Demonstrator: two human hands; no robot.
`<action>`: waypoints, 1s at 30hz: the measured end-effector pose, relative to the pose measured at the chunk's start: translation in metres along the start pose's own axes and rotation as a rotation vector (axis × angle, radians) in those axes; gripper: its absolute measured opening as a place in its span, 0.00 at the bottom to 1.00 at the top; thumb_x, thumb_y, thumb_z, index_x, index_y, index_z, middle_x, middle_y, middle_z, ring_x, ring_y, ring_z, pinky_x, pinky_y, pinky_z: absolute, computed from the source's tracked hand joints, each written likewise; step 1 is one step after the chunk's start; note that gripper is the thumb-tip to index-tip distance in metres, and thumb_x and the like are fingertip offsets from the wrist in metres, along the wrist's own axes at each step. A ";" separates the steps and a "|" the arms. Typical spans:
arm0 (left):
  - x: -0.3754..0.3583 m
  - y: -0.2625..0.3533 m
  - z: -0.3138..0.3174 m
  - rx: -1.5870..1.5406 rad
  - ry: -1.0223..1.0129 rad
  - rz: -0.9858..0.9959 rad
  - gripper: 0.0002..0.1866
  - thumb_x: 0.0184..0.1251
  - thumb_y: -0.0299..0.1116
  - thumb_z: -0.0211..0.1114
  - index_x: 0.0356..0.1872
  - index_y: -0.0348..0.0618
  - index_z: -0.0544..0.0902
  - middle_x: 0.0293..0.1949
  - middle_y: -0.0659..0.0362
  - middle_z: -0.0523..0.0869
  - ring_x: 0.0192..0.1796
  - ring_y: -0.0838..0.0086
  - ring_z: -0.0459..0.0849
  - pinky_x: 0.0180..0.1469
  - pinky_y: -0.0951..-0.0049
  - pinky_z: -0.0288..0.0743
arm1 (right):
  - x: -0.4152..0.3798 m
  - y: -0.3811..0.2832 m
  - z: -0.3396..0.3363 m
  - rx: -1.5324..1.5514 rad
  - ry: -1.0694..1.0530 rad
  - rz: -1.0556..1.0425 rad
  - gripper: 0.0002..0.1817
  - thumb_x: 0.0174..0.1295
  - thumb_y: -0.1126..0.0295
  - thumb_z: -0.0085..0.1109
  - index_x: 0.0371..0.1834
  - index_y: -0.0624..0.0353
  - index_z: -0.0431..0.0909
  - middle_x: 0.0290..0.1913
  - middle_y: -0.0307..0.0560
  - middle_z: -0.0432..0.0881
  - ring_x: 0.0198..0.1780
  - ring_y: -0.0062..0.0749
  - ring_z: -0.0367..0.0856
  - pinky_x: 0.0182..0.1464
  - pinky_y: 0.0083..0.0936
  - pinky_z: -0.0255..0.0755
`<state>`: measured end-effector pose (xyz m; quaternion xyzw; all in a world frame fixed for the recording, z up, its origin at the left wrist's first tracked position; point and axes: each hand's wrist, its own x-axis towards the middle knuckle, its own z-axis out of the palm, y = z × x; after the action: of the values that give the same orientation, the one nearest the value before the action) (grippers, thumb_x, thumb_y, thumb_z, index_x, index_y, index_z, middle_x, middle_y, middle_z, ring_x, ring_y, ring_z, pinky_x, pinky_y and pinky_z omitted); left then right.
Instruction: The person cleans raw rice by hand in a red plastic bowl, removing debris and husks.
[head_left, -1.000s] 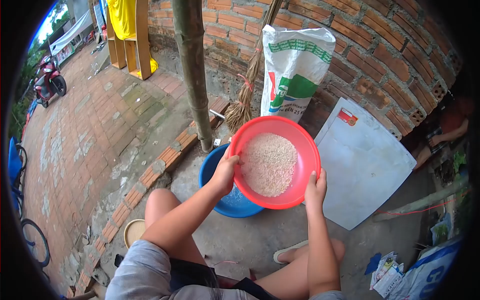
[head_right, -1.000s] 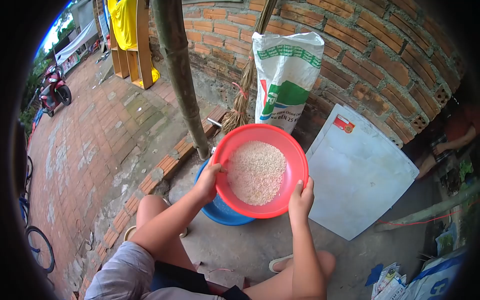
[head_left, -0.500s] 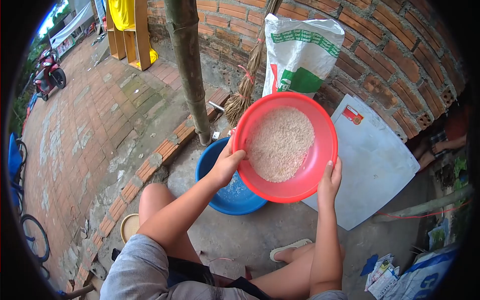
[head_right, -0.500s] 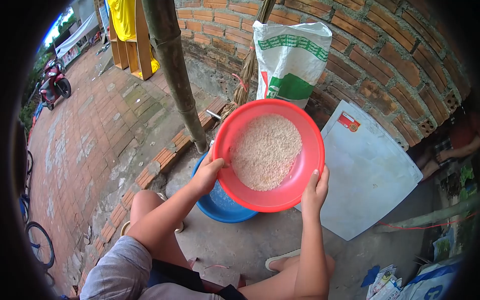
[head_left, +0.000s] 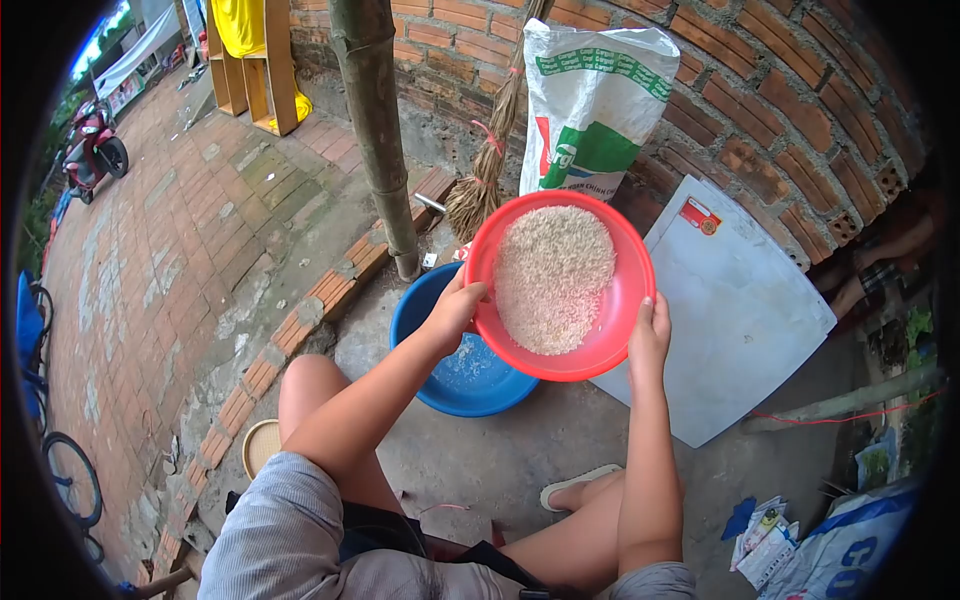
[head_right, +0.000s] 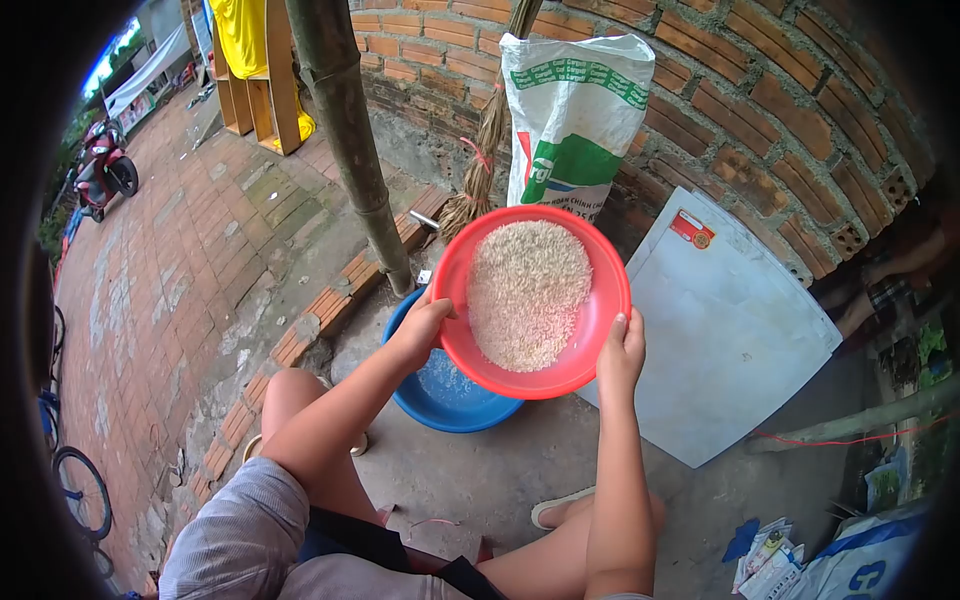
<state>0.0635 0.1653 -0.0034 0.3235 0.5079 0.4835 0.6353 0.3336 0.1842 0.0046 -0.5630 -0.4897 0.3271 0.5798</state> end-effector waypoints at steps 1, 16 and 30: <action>-0.004 0.002 0.000 0.003 0.000 -0.005 0.28 0.60 0.30 0.49 0.66 0.53 0.64 0.37 0.60 0.76 0.34 0.73 0.79 0.33 0.73 0.75 | 0.002 0.012 0.002 -0.100 -0.018 0.129 0.16 0.73 0.68 0.40 0.55 0.66 0.73 0.45 0.47 0.81 0.48 0.26 0.78 0.53 0.24 0.69; -0.013 0.013 -0.010 0.080 0.077 0.081 0.28 0.59 0.27 0.52 0.64 0.43 0.67 0.38 0.60 0.79 0.35 0.77 0.78 0.35 0.75 0.74 | -0.007 0.007 0.016 -0.043 0.021 -0.064 0.17 0.75 0.67 0.37 0.57 0.67 0.70 0.49 0.47 0.79 0.49 0.25 0.77 0.54 0.24 0.68; -0.013 0.001 -0.015 0.128 0.111 0.337 0.28 0.58 0.29 0.52 0.64 0.43 0.69 0.37 0.57 0.79 0.36 0.75 0.77 0.38 0.74 0.73 | -0.019 -0.006 0.019 -0.019 0.079 -0.124 0.15 0.73 0.68 0.39 0.52 0.66 0.73 0.43 0.48 0.81 0.44 0.27 0.78 0.50 0.26 0.70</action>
<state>0.0487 0.1524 -0.0026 0.4167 0.5105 0.5669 0.4943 0.3087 0.1722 0.0045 -0.5495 -0.5036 0.2634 0.6124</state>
